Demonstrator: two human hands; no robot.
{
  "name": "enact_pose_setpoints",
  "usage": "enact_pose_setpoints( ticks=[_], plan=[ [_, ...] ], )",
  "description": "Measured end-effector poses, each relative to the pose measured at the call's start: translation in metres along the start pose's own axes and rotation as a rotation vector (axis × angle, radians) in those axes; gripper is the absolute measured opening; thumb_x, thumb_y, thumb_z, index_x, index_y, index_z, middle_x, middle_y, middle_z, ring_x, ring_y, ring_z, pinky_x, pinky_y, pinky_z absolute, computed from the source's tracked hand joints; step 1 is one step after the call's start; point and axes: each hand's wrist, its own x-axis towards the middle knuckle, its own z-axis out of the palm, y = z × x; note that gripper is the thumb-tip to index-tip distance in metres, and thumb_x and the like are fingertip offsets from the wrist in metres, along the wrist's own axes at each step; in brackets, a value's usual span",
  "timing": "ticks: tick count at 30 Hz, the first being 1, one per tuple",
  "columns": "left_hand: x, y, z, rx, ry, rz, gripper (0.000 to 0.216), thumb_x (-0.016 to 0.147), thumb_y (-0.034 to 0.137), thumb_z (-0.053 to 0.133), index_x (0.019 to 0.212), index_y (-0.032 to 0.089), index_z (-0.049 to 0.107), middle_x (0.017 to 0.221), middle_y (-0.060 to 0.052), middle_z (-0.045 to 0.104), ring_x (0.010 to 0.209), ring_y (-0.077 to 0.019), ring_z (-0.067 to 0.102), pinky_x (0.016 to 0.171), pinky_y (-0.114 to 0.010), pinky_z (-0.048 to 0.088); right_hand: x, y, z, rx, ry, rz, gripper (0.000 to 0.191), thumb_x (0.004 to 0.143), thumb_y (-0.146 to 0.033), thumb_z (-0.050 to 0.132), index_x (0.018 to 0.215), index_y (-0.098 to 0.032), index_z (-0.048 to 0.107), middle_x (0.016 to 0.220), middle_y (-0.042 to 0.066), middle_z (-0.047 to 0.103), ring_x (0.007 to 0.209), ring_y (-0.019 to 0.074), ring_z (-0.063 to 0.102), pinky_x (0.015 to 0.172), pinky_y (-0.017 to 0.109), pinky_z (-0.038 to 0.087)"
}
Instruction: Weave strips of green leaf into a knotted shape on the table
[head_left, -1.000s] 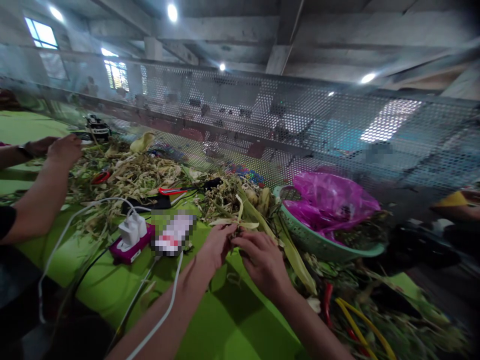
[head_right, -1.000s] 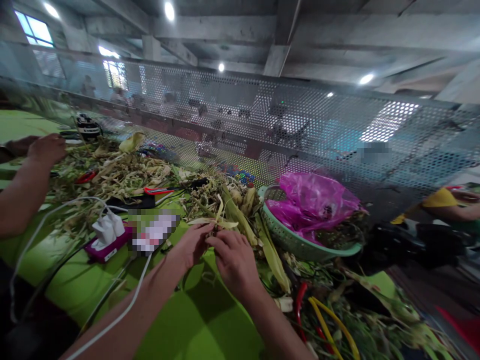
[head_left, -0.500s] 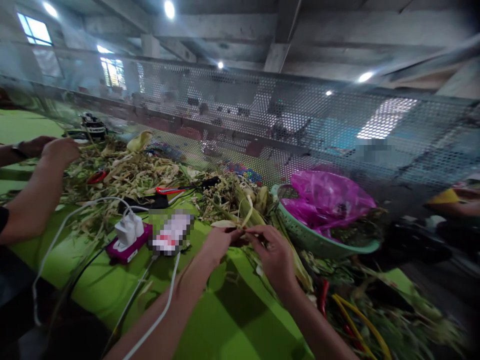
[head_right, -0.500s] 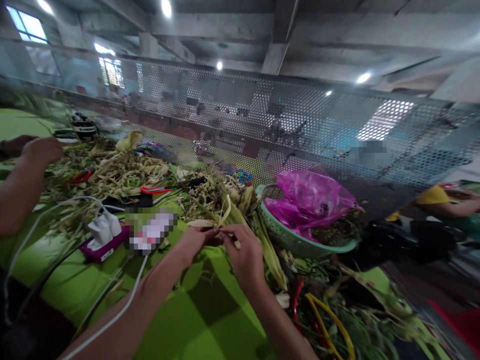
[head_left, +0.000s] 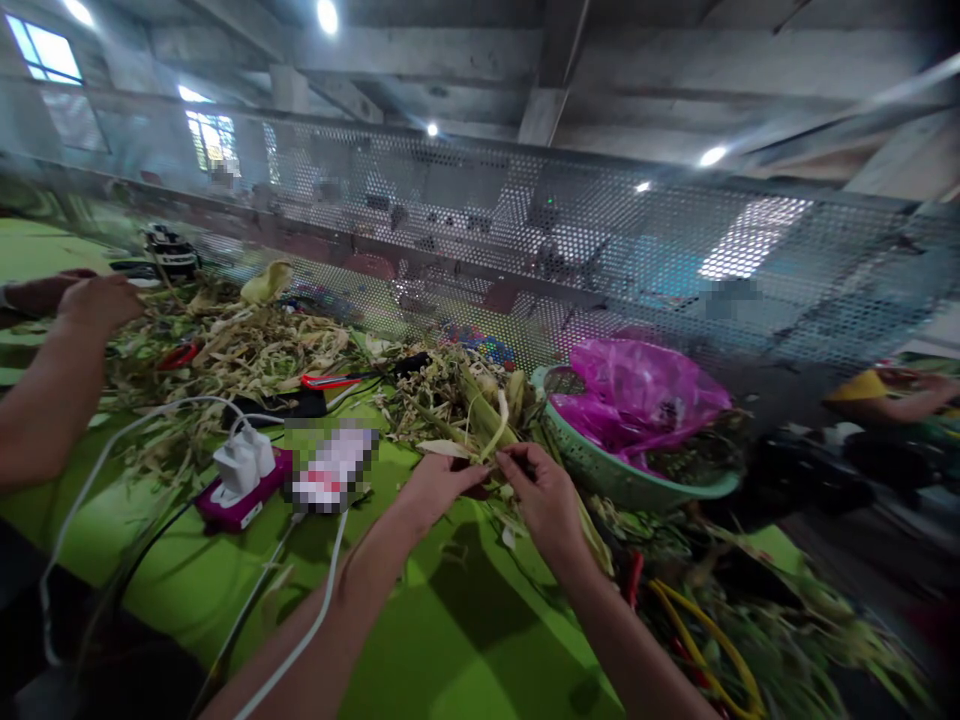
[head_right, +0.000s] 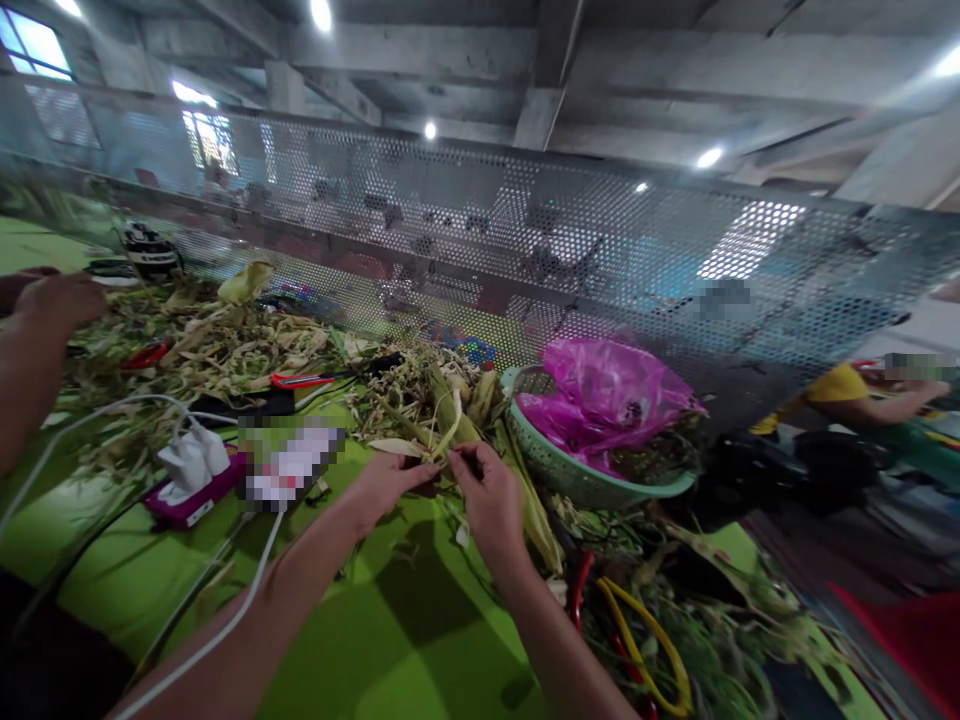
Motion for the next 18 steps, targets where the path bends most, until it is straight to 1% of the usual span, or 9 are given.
enact_pose_setpoints(
  ticks=[2, 4, 6, 7, 9, 12, 14, 16, 18],
  plan=[
    [0.002, 0.0, -0.002, 0.057, 0.08, -0.006, 0.017, 0.064, 0.025, 0.075, 0.076, 0.013, 0.072, 0.071, -0.005, 0.067, 0.06, -0.012, 0.055, 0.06, -0.024, 0.047, 0.001, -0.001, -0.001, 0.056, -0.065, 0.03, 0.03, 0.078, -0.042, 0.061, 0.094, -0.017, 0.06, 0.076, 0.003, 0.065, 0.069, 0.0182, 0.058, 0.063, 0.028, 0.044],
    [0.005, -0.002, -0.005, 0.114, 0.15, -0.021, 0.015, 0.068, 0.027, 0.07, 0.071, 0.012, 0.069, 0.063, -0.003, 0.063, 0.055, -0.011, 0.052, 0.058, -0.024, 0.045, 0.001, -0.005, -0.003, 0.075, -0.125, 0.041, 0.039, 0.075, -0.039, 0.064, 0.107, -0.017, 0.058, 0.073, 0.001, 0.063, 0.065, 0.0171, 0.057, 0.059, 0.026, 0.043],
    [0.008, -0.005, -0.009, 0.167, 0.195, -0.023, 0.014, 0.071, 0.027, 0.065, 0.072, 0.013, 0.066, 0.064, -0.002, 0.061, 0.054, -0.0111, 0.052, 0.058, -0.024, 0.045, -0.001, -0.011, -0.004, 0.061, -0.162, 0.019, 0.045, 0.073, -0.033, 0.066, 0.114, -0.018, 0.058, 0.069, -0.002, 0.059, 0.061, 0.0151, 0.054, 0.056, 0.025, 0.04],
    [0.009, -0.006, -0.01, 0.209, 0.203, -0.009, 0.013, 0.072, 0.026, 0.063, 0.075, 0.013, 0.065, 0.065, -0.002, 0.061, 0.055, -0.0111, 0.052, 0.057, -0.024, 0.045, -0.002, -0.013, -0.005, 0.056, -0.179, 0.007, 0.044, 0.072, -0.031, 0.067, 0.114, -0.019, 0.06, 0.069, -0.002, 0.059, 0.061, 0.0144, 0.053, 0.056, 0.024, 0.04],
    [0.01, -0.01, -0.012, 0.357, 0.18, 0.037, 0.013, 0.073, 0.023, 0.059, 0.081, 0.015, 0.064, 0.066, 0.0, 0.059, 0.055, -0.011, 0.051, 0.056, -0.023, 0.043, -0.003, -0.017, -0.005, 0.078, -0.216, 0.01, 0.033, 0.071, -0.029, 0.068, 0.103, -0.019, 0.066, 0.07, -0.001, 0.06, 0.062, 0.014, 0.053, 0.057, 0.024, 0.04],
    [0.008, -0.011, -0.011, 0.652, 0.078, 0.129, 0.012, 0.075, 0.019, 0.053, 0.081, 0.016, 0.062, 0.062, 0.002, 0.056, 0.056, -0.0114, 0.047, 0.055, -0.023, 0.038, -0.004, -0.014, -0.004, 0.213, -0.236, 0.088, 0.02, 0.067, -0.03, 0.073, 0.082, -0.017, 0.07, 0.074, 0.002, 0.065, 0.068, 0.0157, 0.057, 0.064, 0.027, 0.044],
    [0.005, -0.01, -0.008, 0.773, 0.016, 0.192, 0.012, 0.077, 0.02, 0.05, 0.079, 0.017, 0.062, 0.067, 0.0, 0.059, 0.063, -0.0125, 0.05, 0.06, -0.023, 0.04, -0.003, -0.01, -0.003, 0.321, -0.188, 0.145, 0.019, 0.065, -0.03, 0.076, 0.078, -0.017, 0.069, 0.075, 0.003, 0.067, 0.071, 0.0165, 0.059, 0.069, 0.028, 0.046],
    [0.002, -0.009, -0.005, 0.828, -0.024, 0.243, 0.015, 0.079, 0.022, 0.049, 0.081, 0.018, 0.062, 0.078, -0.002, 0.064, 0.071, -0.0142, 0.053, 0.068, -0.024, 0.042, -0.001, -0.007, -0.002, 0.382, -0.116, 0.18, 0.02, 0.063, -0.029, 0.078, 0.076, -0.018, 0.069, 0.075, 0.002, 0.067, 0.072, 0.0158, 0.059, 0.071, 0.028, 0.046],
    [0.002, -0.008, -0.003, 0.852, -0.05, 0.267, 0.016, 0.079, 0.024, 0.05, 0.085, 0.018, 0.064, 0.085, -0.004, 0.066, 0.077, -0.0156, 0.055, 0.072, -0.025, 0.043, -0.001, -0.006, -0.002, 0.405, -0.069, 0.189, 0.021, 0.062, -0.03, 0.079, 0.076, -0.018, 0.069, 0.074, 0.001, 0.066, 0.071, 0.0145, 0.059, 0.07, 0.027, 0.046]
  ],
)
